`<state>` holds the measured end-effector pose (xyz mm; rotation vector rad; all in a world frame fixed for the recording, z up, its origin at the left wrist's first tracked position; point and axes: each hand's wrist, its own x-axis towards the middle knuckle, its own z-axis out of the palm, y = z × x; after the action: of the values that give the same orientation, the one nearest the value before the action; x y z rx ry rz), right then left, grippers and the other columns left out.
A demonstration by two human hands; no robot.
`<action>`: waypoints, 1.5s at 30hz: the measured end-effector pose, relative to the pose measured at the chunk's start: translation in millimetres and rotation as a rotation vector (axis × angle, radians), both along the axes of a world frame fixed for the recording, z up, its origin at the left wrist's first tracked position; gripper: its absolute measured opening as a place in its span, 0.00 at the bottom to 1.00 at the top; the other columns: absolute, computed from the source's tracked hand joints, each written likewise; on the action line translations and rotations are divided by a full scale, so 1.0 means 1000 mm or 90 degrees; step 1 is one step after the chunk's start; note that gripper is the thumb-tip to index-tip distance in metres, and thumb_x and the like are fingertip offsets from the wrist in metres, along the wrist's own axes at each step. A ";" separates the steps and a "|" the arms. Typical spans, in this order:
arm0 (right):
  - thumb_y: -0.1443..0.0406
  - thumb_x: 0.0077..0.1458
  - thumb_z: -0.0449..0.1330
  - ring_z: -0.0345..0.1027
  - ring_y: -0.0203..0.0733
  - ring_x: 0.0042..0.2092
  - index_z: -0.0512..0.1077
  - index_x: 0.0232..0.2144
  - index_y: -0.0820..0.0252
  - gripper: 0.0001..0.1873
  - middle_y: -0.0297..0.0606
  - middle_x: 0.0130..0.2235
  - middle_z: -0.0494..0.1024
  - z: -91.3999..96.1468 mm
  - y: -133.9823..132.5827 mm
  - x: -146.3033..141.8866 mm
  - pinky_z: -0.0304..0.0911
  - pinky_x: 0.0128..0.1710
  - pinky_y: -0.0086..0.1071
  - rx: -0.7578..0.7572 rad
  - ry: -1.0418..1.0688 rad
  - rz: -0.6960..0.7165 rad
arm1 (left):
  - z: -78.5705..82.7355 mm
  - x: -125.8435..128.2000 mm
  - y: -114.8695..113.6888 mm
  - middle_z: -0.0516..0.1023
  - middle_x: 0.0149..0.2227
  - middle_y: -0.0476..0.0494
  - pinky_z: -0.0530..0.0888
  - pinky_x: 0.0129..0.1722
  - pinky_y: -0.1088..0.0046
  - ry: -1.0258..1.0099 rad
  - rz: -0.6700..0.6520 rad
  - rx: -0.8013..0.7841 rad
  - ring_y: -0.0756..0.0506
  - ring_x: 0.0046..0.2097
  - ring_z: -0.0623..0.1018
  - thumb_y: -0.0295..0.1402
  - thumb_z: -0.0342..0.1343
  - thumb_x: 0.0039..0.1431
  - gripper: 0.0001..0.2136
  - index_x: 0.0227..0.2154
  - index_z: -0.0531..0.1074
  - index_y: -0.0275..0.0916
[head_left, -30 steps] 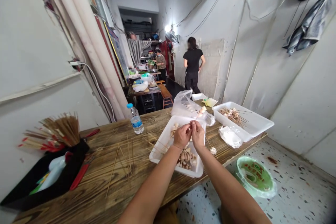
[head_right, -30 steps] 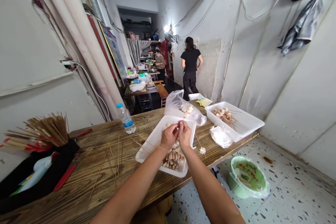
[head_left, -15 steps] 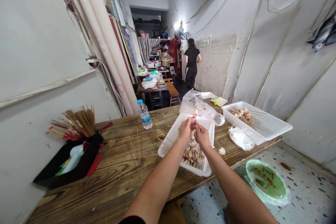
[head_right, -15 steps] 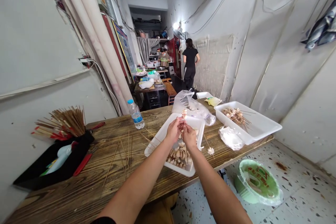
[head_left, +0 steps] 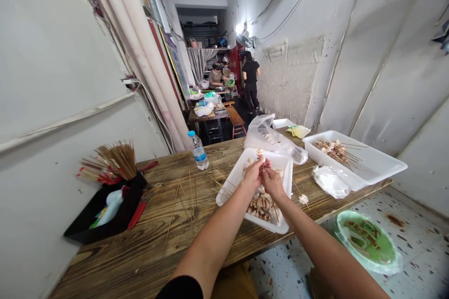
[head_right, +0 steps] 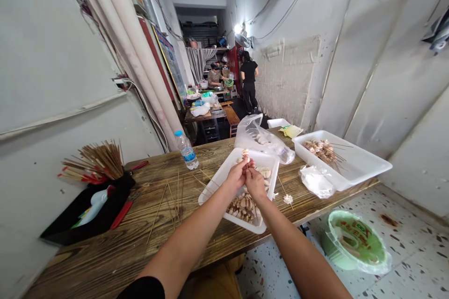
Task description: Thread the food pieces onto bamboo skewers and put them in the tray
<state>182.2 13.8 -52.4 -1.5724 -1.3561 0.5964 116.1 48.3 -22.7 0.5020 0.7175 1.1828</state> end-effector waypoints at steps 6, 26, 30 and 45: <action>0.60 0.56 0.45 0.70 0.41 0.33 0.74 0.28 0.60 0.19 0.42 0.32 0.79 0.006 0.004 0.000 0.65 0.37 0.32 0.006 -0.012 -0.013 | 0.000 -0.001 0.000 0.79 0.31 0.37 0.76 0.43 0.69 -0.025 -0.049 -0.024 0.44 0.39 0.81 0.39 0.60 0.58 0.12 0.30 0.73 0.32; 0.60 0.58 0.45 0.70 0.41 0.29 0.75 0.32 0.60 0.20 0.39 0.26 0.77 -0.001 -0.006 0.001 0.63 0.30 0.30 -0.034 -0.038 0.003 | -0.009 0.001 0.013 0.79 0.26 0.42 0.76 0.37 0.71 0.085 0.060 0.041 0.45 0.35 0.81 0.32 0.62 0.53 0.06 0.27 0.73 0.35; 0.62 0.57 0.45 0.70 0.41 0.31 0.75 0.32 0.59 0.19 0.39 0.27 0.77 0.001 -0.003 0.001 0.63 0.31 0.31 -0.041 -0.050 -0.012 | -0.004 0.006 0.006 0.77 0.24 0.43 0.76 0.40 0.71 0.073 0.052 0.019 0.44 0.36 0.81 0.29 0.59 0.54 0.06 0.24 0.72 0.35; 0.64 0.57 0.46 0.72 0.43 0.34 0.77 0.34 0.62 0.19 0.42 0.32 0.79 0.004 -0.002 0.002 0.63 0.36 0.31 -0.050 -0.114 0.017 | -0.012 0.001 0.021 0.77 0.27 0.44 0.75 0.38 0.72 0.017 0.093 0.030 0.49 0.31 0.79 0.35 0.59 0.57 0.08 0.28 0.73 0.34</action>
<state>184.0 11.6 -48.9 -1.7069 -1.5034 0.5411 116.8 69.5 -34.6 0.5124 0.7604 1.3345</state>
